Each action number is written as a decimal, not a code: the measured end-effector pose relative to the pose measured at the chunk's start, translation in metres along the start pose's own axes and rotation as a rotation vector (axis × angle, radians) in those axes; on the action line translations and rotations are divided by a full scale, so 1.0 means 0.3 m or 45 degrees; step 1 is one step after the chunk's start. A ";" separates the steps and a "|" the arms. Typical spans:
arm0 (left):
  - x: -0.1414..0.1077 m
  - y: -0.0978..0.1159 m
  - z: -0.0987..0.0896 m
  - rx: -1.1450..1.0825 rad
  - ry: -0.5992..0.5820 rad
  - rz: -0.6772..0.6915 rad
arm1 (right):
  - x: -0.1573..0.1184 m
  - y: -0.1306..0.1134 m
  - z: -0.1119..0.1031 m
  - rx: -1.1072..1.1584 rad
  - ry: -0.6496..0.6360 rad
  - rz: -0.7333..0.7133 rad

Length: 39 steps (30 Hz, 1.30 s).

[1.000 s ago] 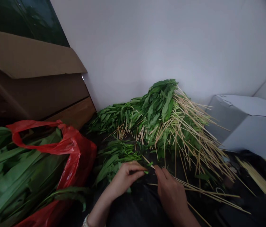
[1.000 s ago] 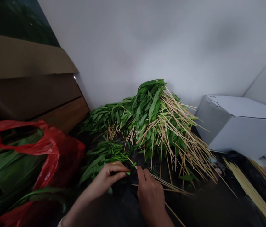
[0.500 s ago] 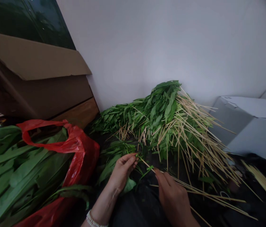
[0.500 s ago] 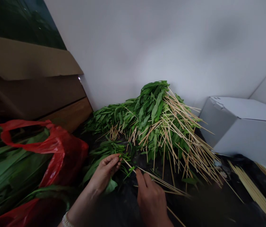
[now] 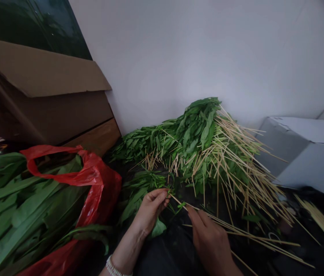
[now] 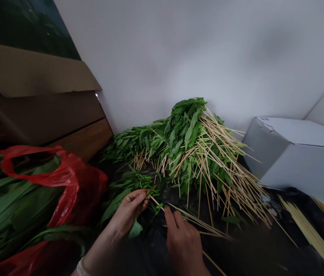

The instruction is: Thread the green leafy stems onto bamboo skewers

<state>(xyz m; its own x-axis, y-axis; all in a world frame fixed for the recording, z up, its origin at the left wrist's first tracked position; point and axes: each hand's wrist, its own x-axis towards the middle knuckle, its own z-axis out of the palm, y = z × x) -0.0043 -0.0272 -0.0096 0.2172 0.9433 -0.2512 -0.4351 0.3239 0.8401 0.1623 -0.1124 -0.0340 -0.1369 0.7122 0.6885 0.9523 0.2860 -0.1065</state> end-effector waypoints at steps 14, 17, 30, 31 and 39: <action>-0.003 0.003 0.000 -0.002 0.021 -0.005 | -0.005 -0.001 0.001 0.019 0.004 -0.015; -0.003 0.003 0.001 -0.006 0.020 0.002 | -0.011 -0.002 0.006 0.026 -0.016 0.008; -0.002 0.000 0.000 -0.031 0.046 0.024 | -0.012 -0.004 0.010 0.057 0.022 0.012; -0.001 0.002 0.000 -0.039 0.054 0.021 | -0.013 -0.004 0.010 0.060 0.018 0.018; -0.001 -0.009 -0.002 -0.017 0.019 0.028 | -0.022 -0.003 0.022 0.083 0.000 0.055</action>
<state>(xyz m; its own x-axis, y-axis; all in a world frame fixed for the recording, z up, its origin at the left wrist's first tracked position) -0.0037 -0.0283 -0.0121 0.1946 0.9511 -0.2397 -0.4513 0.3038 0.8391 0.1605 -0.1131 -0.0433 -0.0959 0.7246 0.6824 0.9374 0.2963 -0.1828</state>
